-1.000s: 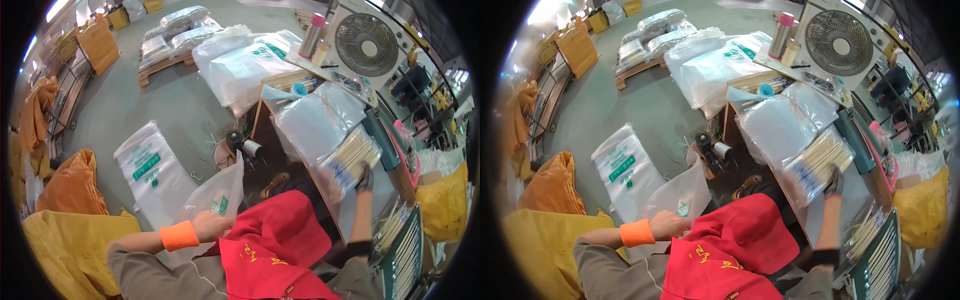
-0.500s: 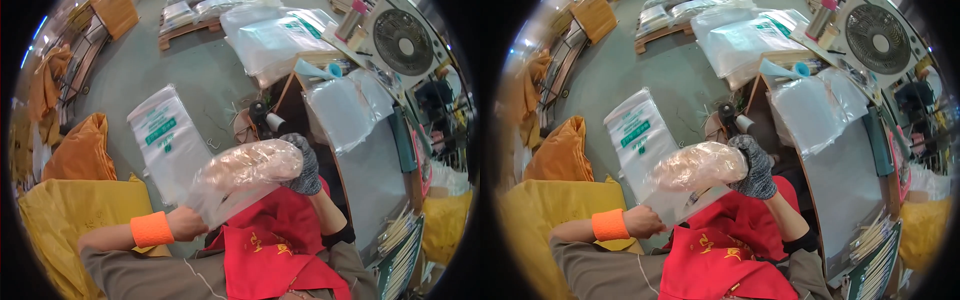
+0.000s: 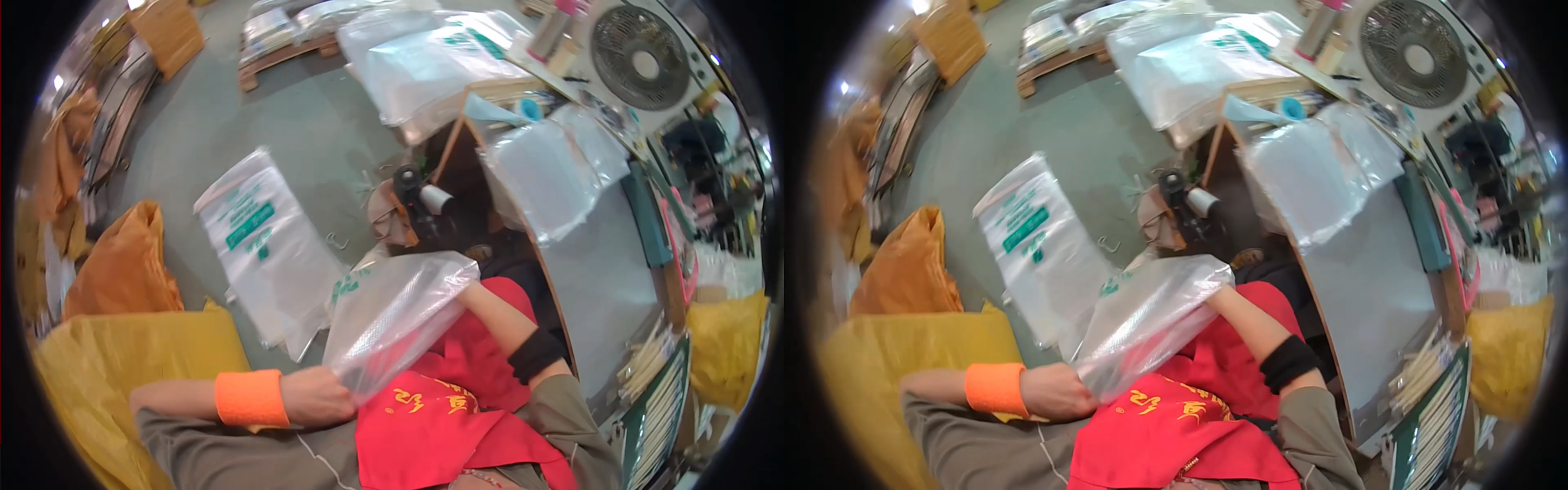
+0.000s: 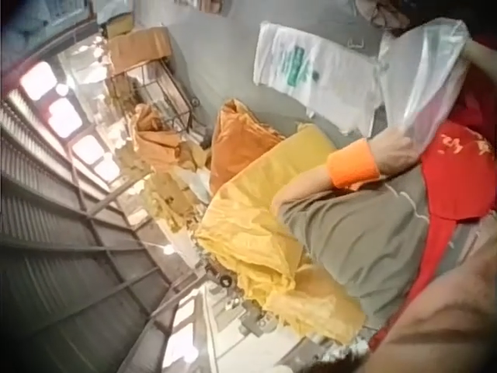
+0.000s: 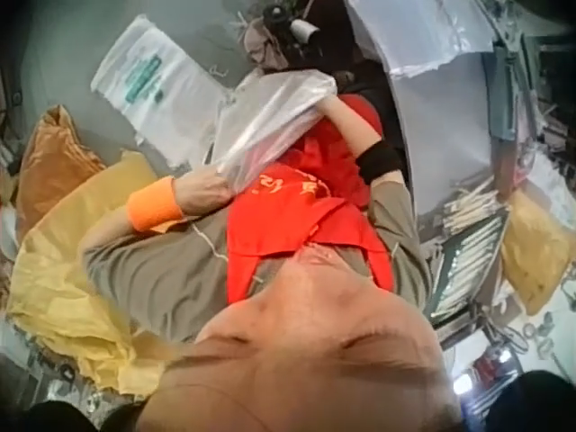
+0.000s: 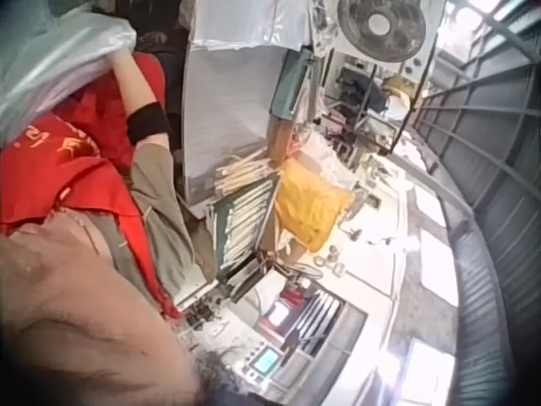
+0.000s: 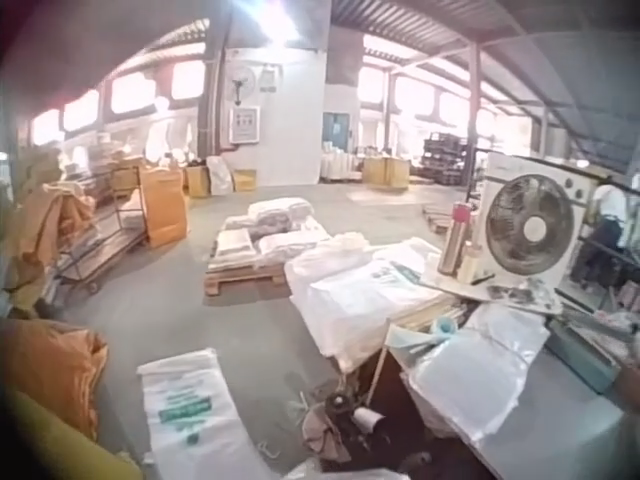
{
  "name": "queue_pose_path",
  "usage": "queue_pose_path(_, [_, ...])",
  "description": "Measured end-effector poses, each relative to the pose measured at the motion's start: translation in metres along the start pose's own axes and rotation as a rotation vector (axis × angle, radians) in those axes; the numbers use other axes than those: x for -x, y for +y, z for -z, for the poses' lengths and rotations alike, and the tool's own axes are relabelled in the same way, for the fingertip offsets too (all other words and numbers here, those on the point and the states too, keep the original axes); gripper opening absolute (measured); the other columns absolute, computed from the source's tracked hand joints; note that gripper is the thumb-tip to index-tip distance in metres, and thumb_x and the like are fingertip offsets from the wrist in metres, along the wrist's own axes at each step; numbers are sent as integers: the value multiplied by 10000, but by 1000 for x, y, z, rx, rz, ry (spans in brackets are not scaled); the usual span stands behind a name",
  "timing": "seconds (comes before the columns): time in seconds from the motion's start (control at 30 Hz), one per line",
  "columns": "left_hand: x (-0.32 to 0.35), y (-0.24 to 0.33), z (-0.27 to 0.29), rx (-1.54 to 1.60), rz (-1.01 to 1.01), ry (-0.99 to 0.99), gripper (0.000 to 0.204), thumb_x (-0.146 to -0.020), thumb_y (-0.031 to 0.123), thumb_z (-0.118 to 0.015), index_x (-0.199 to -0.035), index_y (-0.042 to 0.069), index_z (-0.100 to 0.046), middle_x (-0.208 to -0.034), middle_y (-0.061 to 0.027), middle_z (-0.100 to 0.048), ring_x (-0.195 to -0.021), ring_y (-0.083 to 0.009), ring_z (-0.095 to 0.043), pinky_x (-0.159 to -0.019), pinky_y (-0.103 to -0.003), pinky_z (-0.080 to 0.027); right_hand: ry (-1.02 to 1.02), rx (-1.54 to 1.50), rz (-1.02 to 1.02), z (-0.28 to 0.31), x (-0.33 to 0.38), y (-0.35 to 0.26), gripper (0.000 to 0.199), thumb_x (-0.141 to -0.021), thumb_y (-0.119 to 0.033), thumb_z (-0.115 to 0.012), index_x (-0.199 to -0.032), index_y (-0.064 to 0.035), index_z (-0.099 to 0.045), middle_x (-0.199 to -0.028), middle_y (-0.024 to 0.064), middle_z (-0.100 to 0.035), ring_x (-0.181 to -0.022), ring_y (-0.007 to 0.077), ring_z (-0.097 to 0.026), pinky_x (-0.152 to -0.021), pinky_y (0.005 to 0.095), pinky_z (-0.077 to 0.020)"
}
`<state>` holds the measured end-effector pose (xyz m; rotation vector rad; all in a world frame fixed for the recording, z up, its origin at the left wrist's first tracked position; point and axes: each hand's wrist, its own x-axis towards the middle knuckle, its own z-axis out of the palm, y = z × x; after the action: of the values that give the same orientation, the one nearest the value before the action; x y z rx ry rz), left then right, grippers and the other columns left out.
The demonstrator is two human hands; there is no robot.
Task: Packaging bunches of sticks into plastic bags and sealing them using a heat sealer.
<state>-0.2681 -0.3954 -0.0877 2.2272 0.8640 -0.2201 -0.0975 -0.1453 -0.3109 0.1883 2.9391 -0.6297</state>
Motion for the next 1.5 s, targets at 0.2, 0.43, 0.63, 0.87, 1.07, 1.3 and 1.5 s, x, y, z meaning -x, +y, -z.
queue_pose_path(0.2, [-40,-32,16,105,-198,-210,158,-839,142,-469,-866,58,-600,-699,-129,-620,-648,-282,-633,-574,-346,-506,226,-542,95,46,114,-42,169,-791,-160,-557,-928,-75,-605,-935,139,-623,-853,280,-601,-761,348,-490])
queue_pose_path(0.43, [-178,-18,147,445,2,57,143,-853,98,-525,-937,33,-621,-821,-105,-675,-767,-237,-657,-670,-332,-506,1366,82,-1165,26,322,-106,258,-786,-114,-587,-1040,-71,-575,-1061,144,-588,-996,301,-561,-843,389,-465])
queue_pose_path(0.63, [-399,-1,133,543,-221,288,273,-826,126,-619,-1066,8,-562,-882,-67,-628,-708,-102,-577,-640,-242,-482,1183,390,-2206,-28,460,-110,418,-762,-177,-573,-1131,8,-512,-993,201,-579,-952,344,-549,-840,427,-433])
queue_pose_path(0.87, [-653,50,140,389,-392,435,703,-773,420,-646,-1283,11,-388,-1235,-217,-477,-1179,-315,-437,-974,-370,-354,1360,653,-1440,-48,479,-59,384,-760,-238,-574,-1059,-3,-524,-874,224,-572,-651,325,-580,-575,421,-471])
queue_pose_path(1.07, [-739,108,145,296,-244,367,898,-732,563,-612,-1350,-5,-293,-1301,-260,-399,-1228,-372,-366,-1007,-403,-307,479,978,-2064,-88,495,-47,355,-847,-271,-493,-1079,-5,-526,-877,213,-590,-609,299,-563,-674,403,-442])
queue_pose_path(1.3, [-699,104,67,479,-433,551,579,-813,273,-590,-1246,-51,-381,-1197,-268,-477,-1107,-423,-448,-923,-437,-359,1683,-286,-1761,40,496,28,705,-791,-610,-464,-1155,-7,-500,-1006,235,-589,-899,382,-573,-774,416,-454])
queue_pose_path(1.5, [-565,73,58,685,-384,840,498,-844,70,-526,-1286,-52,-332,-1191,-181,-501,-1097,-267,-478,-950,-328,-352,1658,-165,-1564,27,389,6,601,-850,-482,-460,-1164,31,-487,-1085,233,-555,-1032,354,-515,-904,387,-392])
